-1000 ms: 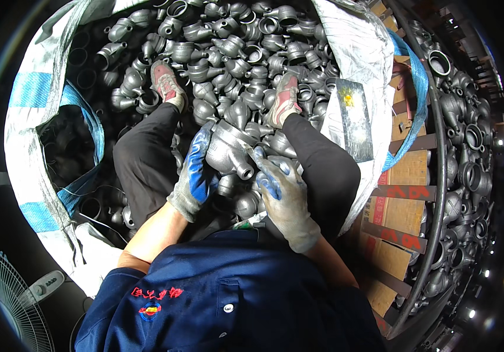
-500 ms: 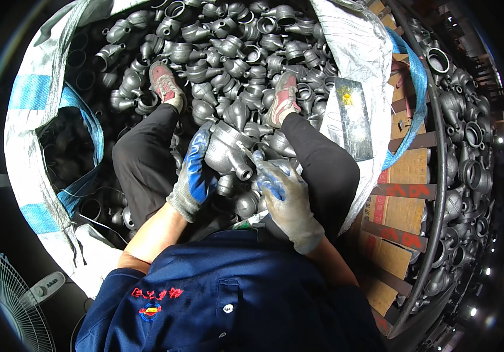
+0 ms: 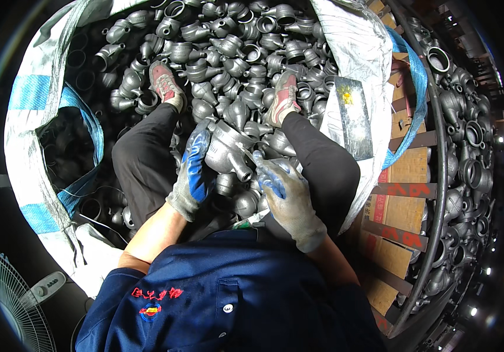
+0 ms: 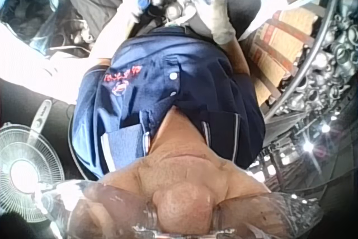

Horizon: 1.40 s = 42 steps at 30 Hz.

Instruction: Inspecting and filing metal parts while sitting in a large storage bag.

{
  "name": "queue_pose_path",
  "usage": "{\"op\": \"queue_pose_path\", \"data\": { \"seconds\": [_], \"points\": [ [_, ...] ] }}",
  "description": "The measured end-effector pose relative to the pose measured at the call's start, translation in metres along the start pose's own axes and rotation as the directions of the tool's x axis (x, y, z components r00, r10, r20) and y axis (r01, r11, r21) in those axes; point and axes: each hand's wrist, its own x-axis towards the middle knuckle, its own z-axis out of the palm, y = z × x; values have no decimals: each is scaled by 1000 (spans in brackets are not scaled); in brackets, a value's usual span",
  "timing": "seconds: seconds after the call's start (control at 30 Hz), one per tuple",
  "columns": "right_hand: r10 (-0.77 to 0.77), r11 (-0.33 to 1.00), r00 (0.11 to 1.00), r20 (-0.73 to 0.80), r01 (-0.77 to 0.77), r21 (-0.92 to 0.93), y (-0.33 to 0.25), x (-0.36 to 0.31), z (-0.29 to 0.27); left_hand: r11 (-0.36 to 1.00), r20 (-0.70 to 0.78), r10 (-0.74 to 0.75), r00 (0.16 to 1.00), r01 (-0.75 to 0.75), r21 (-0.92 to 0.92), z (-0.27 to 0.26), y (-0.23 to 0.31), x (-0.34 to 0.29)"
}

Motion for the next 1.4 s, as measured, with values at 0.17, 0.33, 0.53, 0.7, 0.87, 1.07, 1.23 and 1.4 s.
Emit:
{"op": "queue_pose_path", "data": {
  "seconds": [0.17, 0.33, 0.53, 0.7, 0.87, 1.07, 1.23, 1.4],
  "points": [
    [60, 994, 997, 44, -64, 88, -5, 1, 0, 1000, 6, -10, 1000, 10, 8, -1, 0, -1],
    [73, 987, 997, 5, -73, 146, 7, -3, 3, 1000, 19, -22, 1000, 22, 15, -4, -1, 1],
    [47, 996, 999, -1, -47, 71, 9, -4, 1, 999, 0, -36, 999, 36, -1, -10, -4, 2],
    [40, 994, 999, 14, -41, 105, 6, -2, -1, 996, 44, -88, 995, 89, -22, -11, -3, 3],
    [40, 947, 996, 79, -63, 315, 12, -2, -7, 994, 49, -104, 993, 102, 42, -10, -3, 0],
    [140, 804, 981, -132, -34, 593, 11, 13, 11, 972, 98, -234, 967, 234, 7, -5, 1, -3],
    [441, 495, 871, 219, -439, 750, 9, 24, 14, 961, 104, -272, 957, 276, -24, -5, -2, -5],
    [414, 475, 879, 236, -430, 768, 16, 23, 19, 983, 73, -163, 984, 155, 97, -2, 1, -4]
  ]
}}
